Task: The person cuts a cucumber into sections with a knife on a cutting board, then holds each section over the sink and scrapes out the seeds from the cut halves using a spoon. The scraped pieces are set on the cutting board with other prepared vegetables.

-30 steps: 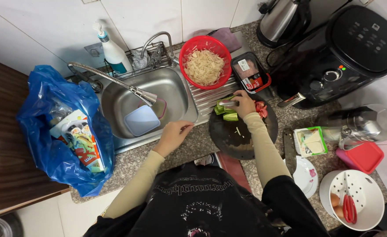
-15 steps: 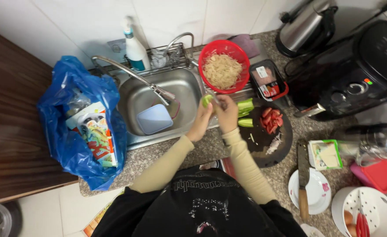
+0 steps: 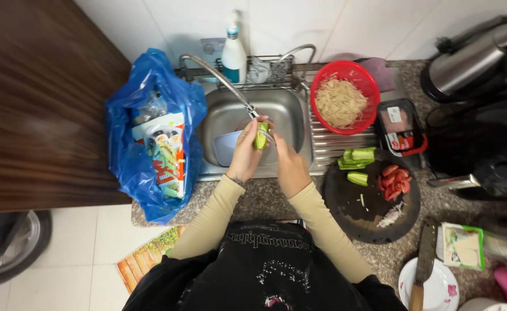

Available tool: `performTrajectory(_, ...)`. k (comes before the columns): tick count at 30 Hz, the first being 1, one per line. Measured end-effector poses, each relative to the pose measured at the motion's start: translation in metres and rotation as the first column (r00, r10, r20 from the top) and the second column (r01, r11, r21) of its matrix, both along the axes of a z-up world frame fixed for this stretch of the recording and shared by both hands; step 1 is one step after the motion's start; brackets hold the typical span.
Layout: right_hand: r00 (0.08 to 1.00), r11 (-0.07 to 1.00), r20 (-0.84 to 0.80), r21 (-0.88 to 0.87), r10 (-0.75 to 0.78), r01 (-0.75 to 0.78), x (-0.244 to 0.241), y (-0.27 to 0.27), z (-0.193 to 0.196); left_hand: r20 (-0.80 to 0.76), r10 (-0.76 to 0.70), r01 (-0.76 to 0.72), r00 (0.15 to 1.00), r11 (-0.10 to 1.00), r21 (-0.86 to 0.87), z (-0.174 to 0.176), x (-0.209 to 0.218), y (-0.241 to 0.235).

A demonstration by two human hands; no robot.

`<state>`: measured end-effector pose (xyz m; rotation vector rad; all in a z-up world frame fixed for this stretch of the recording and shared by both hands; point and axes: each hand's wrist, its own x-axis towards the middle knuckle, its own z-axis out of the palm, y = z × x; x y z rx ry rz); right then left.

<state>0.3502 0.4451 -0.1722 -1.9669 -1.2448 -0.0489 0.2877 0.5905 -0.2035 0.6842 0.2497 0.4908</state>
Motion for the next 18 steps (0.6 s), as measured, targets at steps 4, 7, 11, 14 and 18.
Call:
performTrajectory(4,0.999,0.995,0.015,-0.1,0.028,-0.026,-0.016,0.021,0.029,-0.012,0.09,-0.09,0.996,0.996,0.016,0.006,-0.016,0.01)
performTrajectory(7,0.997,0.992,-0.022,-0.1,0.071,-0.073,-0.025,0.033,0.037,-0.003,0.155,-0.155,0.988,0.987,0.038,0.012,-0.029,0.015)
performTrajectory(11,0.994,0.984,0.022,-0.146,0.109,-0.105,-0.038,0.051,0.045,-0.011,0.231,-0.225,0.973,0.956,0.188,0.019,-0.044,0.016)
performTrajectory(14,0.984,0.968,-0.002,-0.18,0.176,-0.174,-0.05,0.063,0.055,0.013,0.335,-0.33,0.942,0.919,0.216,0.019,-0.055,0.016)
performTrajectory(18,0.951,0.944,-0.098,-0.127,0.295,-0.306,-0.061,0.074,0.043,0.009,0.473,-0.473,0.881,0.879,0.06,0.033,-0.069,0.026)
